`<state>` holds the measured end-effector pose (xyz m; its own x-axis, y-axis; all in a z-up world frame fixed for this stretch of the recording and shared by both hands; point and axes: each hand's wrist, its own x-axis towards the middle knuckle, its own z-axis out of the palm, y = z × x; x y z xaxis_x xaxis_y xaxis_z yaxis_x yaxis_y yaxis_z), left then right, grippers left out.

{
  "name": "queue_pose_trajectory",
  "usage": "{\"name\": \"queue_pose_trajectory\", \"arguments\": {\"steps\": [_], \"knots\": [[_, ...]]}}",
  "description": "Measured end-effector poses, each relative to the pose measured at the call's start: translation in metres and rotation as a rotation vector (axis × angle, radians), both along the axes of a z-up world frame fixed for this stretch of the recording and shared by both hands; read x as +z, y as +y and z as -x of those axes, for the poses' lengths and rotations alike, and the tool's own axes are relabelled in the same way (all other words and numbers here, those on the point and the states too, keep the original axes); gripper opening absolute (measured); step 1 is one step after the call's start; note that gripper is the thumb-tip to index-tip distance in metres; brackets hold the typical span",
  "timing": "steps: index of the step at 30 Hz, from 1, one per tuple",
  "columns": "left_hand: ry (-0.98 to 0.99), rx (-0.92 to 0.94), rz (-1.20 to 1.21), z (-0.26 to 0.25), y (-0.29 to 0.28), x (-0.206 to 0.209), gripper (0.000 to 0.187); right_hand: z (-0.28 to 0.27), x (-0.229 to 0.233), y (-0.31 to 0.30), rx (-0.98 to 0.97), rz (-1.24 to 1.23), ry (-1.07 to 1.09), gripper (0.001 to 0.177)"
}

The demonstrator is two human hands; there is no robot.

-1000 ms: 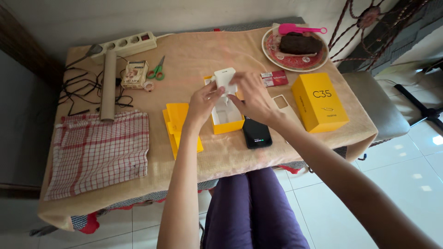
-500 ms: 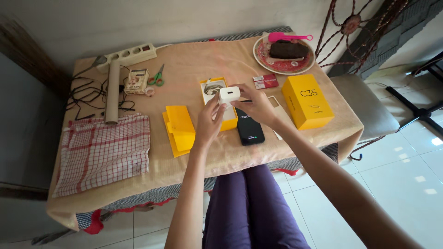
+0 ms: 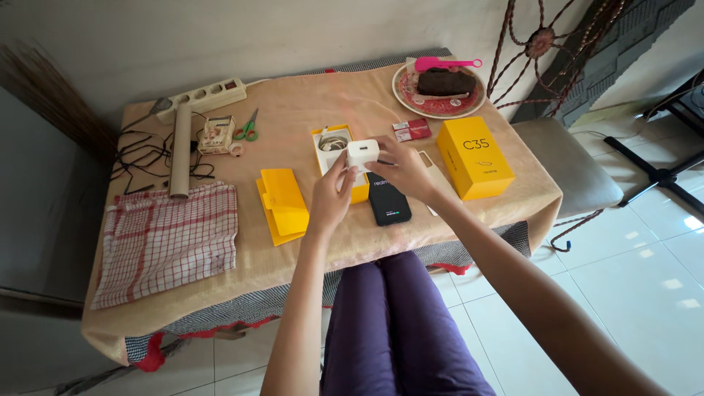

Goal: The person unboxes a new Realme C35 smartphone at a table, removing the phone, charging adapter, and cable from the yellow retail box. They plug the charging cable into a power strip, connect it to the phone, power the phone on, then fold the box flaps closed and set the box aside.

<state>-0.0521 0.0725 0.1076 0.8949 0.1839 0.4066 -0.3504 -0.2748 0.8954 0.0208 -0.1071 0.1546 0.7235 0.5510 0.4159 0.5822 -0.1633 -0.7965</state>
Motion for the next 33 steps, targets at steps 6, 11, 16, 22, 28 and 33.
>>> {"name": "queue_pose_trajectory", "arguments": {"steps": [6,11,16,22,28,33], "knots": [[0.030,0.031,0.102,0.000,-0.002,0.014,0.048,-0.004,-0.002,-0.004,0.138,-0.328,0.540,0.056],[-0.022,-0.041,0.166,0.005,-0.007,0.015,0.045,-0.008,-0.013,-0.012,0.319,-0.519,0.893,0.048],[0.015,-0.038,0.144,0.008,-0.007,0.012,0.045,-0.010,-0.023,-0.011,0.302,-0.513,0.961,0.042],[0.120,-0.059,0.288,0.000,-0.009,0.014,0.047,-0.008,-0.011,-0.007,0.155,-0.352,0.745,0.037],[0.324,-0.333,0.809,-0.009,0.000,0.013,0.047,-0.005,0.006,-0.010,0.110,-0.283,0.574,0.043],[0.420,-0.497,1.125,-0.010,0.002,0.001,0.040,-0.010,0.012,-0.016,0.117,-0.208,0.356,0.035]]}}
